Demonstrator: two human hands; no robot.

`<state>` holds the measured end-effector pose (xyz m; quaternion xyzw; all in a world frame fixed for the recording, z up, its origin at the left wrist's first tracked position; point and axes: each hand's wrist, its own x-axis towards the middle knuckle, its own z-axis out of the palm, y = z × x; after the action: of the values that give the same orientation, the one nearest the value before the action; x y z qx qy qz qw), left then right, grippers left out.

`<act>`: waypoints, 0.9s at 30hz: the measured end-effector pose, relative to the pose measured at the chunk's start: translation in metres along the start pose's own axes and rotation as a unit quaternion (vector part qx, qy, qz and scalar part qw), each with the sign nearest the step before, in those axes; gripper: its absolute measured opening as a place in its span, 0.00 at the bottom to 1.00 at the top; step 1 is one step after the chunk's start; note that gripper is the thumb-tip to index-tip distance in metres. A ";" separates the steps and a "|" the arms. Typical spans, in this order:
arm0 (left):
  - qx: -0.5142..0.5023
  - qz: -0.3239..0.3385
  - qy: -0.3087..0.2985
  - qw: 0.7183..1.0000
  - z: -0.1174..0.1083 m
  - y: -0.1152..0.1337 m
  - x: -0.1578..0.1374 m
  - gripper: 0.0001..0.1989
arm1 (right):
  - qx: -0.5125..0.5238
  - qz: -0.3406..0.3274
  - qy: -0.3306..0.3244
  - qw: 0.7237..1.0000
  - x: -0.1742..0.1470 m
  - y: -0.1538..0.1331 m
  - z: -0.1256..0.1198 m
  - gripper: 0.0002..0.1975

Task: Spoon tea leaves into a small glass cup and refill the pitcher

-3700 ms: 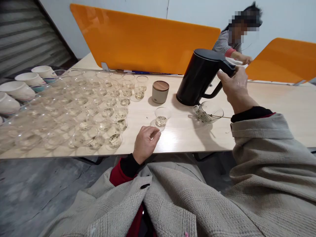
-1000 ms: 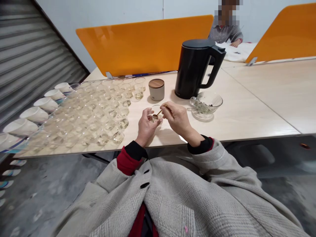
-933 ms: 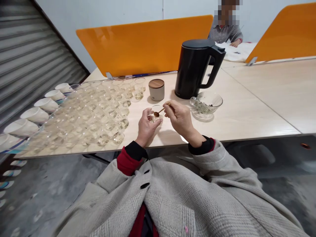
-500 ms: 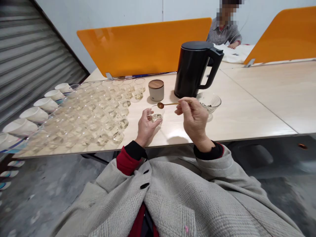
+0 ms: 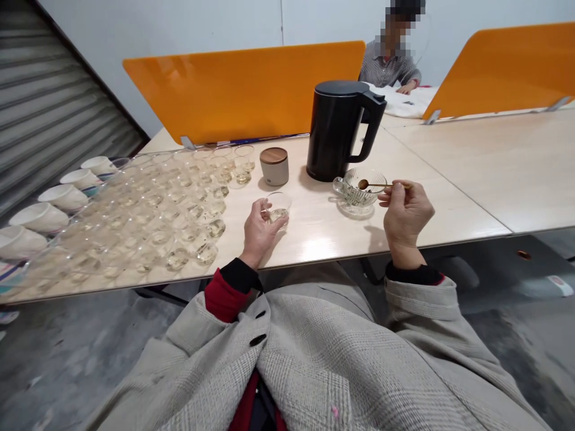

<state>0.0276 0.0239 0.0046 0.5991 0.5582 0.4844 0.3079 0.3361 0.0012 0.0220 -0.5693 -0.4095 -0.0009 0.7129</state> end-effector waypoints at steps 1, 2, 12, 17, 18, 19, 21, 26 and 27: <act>0.005 -0.001 -0.002 1.000 0.001 0.000 0.000 0.26 | -0.016 0.009 -0.006 1.000 0.000 0.003 0.001 0.08; 0.008 -0.001 -0.003 1.000 0.001 -0.001 0.001 0.26 | -0.030 0.016 -0.013 0.999 -0.001 0.006 0.003 0.07; -0.029 0.046 0.014 0.998 -0.001 -0.029 -0.002 0.36 | -0.115 0.005 -0.021 0.993 -0.015 0.002 -0.020 0.19; -0.022 0.056 0.021 0.998 -0.008 -0.042 -0.012 0.31 | -0.066 -0.077 -0.039 0.994 -0.057 -0.021 -0.023 0.17; -0.008 0.064 0.019 0.998 -0.009 -0.043 -0.014 0.32 | -0.051 -0.077 -0.080 0.993 -0.064 -0.024 -0.017 0.17; 0.014 0.073 0.017 0.997 -0.011 -0.044 -0.016 0.33 | -0.046 -0.079 -0.133 0.987 -0.070 -0.025 -0.008 0.18; 0.085 0.097 0.011 0.992 -0.013 -0.044 -0.020 0.34 | -0.069 -0.099 -0.261 0.958 -0.076 -0.023 0.012 0.24; 0.300 0.138 -0.038 0.943 -0.019 -0.038 -0.034 0.39 | -0.230 -0.188 -0.505 0.810 -0.073 -0.010 0.063 0.43; 0.337 0.133 -0.049 0.931 -0.020 -0.035 -0.037 0.40 | -0.257 -0.196 -0.531 0.784 -0.073 -0.009 0.070 0.45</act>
<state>-0.0008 -0.0086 -0.0292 0.7594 0.5883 0.2739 0.0474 0.2428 0.0206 -0.0128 -0.5496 -0.8104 0.0562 0.1949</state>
